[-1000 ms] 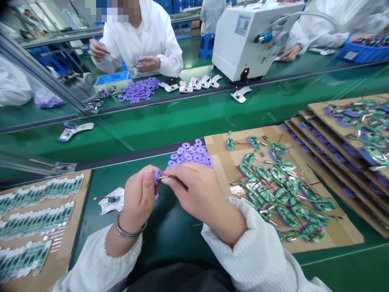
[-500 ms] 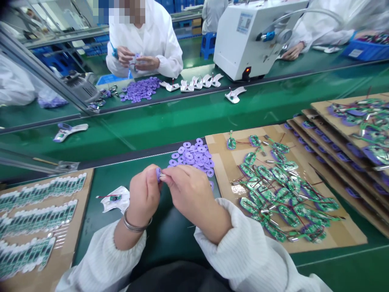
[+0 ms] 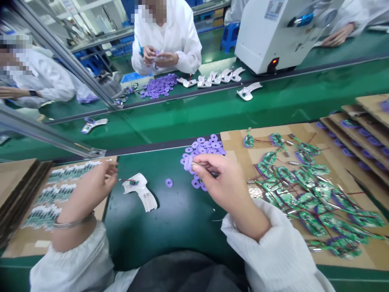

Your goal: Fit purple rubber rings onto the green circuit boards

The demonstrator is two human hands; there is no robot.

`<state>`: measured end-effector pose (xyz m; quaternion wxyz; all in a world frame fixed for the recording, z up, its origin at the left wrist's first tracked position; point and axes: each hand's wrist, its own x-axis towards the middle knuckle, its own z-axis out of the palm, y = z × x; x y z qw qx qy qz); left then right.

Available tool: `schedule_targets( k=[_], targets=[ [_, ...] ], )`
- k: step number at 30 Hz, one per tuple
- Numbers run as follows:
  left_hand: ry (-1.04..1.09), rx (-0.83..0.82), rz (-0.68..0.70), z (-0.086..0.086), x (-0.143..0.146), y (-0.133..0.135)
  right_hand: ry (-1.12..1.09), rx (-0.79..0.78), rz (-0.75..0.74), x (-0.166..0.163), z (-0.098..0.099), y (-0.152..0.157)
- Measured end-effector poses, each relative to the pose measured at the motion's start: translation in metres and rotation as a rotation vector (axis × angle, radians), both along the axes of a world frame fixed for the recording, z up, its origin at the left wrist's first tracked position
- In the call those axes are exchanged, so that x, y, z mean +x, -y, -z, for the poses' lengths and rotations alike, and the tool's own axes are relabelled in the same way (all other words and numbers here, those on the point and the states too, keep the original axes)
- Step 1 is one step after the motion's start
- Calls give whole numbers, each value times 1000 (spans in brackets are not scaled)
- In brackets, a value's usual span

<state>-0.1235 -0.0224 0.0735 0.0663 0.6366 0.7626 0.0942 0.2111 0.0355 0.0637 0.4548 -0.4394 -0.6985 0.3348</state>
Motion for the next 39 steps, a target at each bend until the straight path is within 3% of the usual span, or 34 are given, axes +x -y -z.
schedule_targets(
  k=[2,4,7,9,14,18,22,26,35,39],
  targets=[
    [-37,-186,30,14,-26,10,-1,12,-7,2,-1,2],
    [26,-259,52,32,-34,15,30,39,-20,3,-4,5],
    [179,-218,23,52,-21,9,86,83,-59,4,-9,7],
    [304,-191,-11,55,-4,1,129,104,-120,3,-12,8],
    [624,-135,102,29,49,-18,177,175,-317,-15,-14,15],
    [815,-15,254,7,96,-24,216,334,-232,-29,-10,21],
    [925,74,356,3,123,-22,228,474,-130,-30,-8,22],
    [954,90,385,6,131,-20,230,574,-117,-28,-7,23],
    [933,113,363,5,136,-17,269,622,-96,-29,-1,22],
    [1071,19,436,-2,133,-15,302,642,-81,-27,-2,23]
  ],
)
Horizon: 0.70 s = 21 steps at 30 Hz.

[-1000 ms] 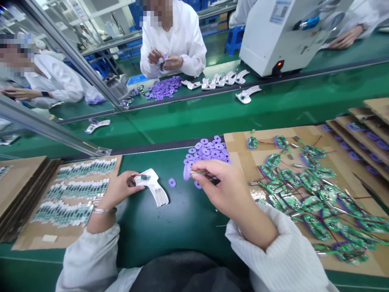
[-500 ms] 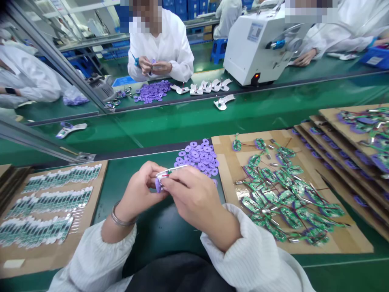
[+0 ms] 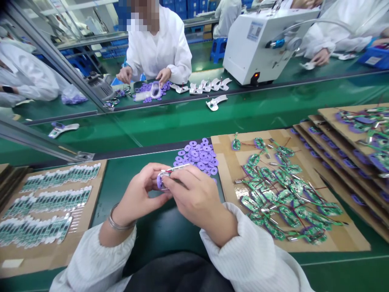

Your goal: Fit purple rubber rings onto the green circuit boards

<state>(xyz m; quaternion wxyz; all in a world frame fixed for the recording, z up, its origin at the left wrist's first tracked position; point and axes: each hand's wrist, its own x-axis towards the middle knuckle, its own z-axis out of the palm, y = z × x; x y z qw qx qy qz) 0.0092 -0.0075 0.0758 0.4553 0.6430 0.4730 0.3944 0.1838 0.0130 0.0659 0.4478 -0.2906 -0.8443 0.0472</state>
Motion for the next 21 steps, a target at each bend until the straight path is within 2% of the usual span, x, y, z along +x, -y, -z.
schedule_targets(
  k=[3,6,10,13,15,18,21],
  targets=[
    [135,-71,78,-2,-3,1,37,6,25,2,-2,1],
    [175,-120,14,2,-2,3,76,-9,35,2,-4,1],
    [135,-121,-78,7,3,6,7,-97,44,-1,-2,3],
    [209,-166,-61,10,5,7,-1,-160,51,-3,-1,3],
    [296,-233,-36,12,4,7,-4,-197,6,-1,-2,2],
    [338,-326,-69,20,-3,9,-83,-326,-84,14,-2,0],
    [300,-430,-102,36,-12,17,-121,-474,-24,41,6,2]
  ],
)
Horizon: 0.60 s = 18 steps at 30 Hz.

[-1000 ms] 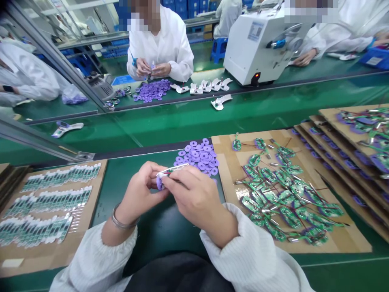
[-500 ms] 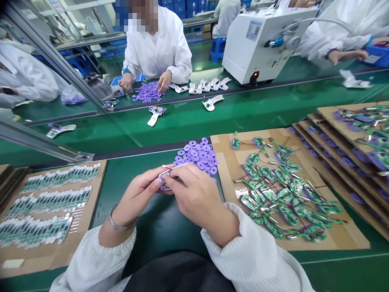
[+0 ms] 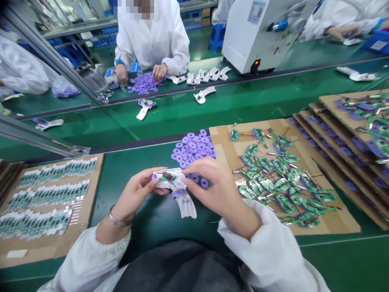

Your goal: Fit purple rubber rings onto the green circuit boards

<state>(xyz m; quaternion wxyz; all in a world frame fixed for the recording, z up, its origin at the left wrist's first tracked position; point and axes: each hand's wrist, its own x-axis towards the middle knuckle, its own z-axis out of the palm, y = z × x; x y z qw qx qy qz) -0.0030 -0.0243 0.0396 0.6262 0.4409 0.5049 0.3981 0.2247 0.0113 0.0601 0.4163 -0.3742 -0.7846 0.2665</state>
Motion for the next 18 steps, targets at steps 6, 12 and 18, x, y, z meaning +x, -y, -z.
schedule_targets(
  k=[6,12,18],
  targets=[
    [-261,-80,131,39,0,20,236,-431,-185,27,42,24],
    [-943,402,118,35,3,32,378,-430,-211,8,66,43],
    [-982,885,264,24,18,62,315,-332,-147,-12,58,22]
  ],
)
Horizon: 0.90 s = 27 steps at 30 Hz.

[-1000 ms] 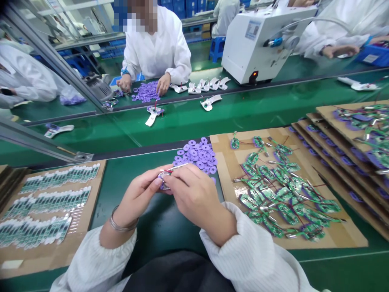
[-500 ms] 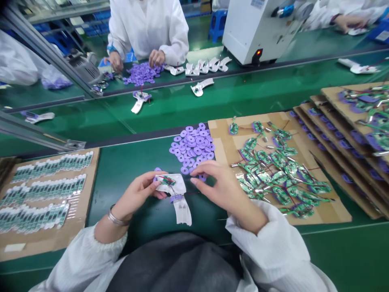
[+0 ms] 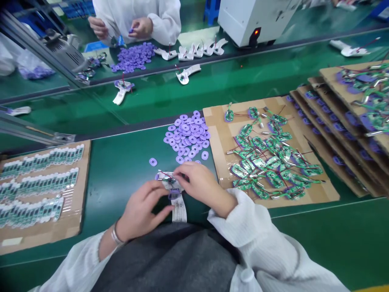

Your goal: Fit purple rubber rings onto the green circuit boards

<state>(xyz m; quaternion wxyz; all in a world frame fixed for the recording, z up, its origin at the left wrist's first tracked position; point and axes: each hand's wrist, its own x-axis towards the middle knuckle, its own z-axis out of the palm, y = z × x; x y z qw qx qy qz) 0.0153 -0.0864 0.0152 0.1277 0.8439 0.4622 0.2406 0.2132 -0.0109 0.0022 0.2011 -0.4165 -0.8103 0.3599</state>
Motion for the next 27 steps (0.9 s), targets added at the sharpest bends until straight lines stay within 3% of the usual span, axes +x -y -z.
schedule_targets(
  k=[3,6,11,17,20,23,27],
  targets=[
    [-145,15,137,8,10,4,-44,38,-54,-19,4,-16],
    [-108,-54,163,14,9,-1,-136,-69,-110,-33,12,-25],
    [238,-120,-4,15,-5,-8,-275,-253,20,-30,16,-20],
    [125,-70,41,21,-8,-6,-417,-427,73,-25,27,-11],
    [153,-152,-62,23,-5,-5,-491,-540,62,-24,30,-12],
    [341,-250,-201,24,-5,-7,-518,-577,41,-23,28,-11],
    [873,-633,-275,25,-8,-13,-519,-532,35,-23,25,-5]
  ],
)
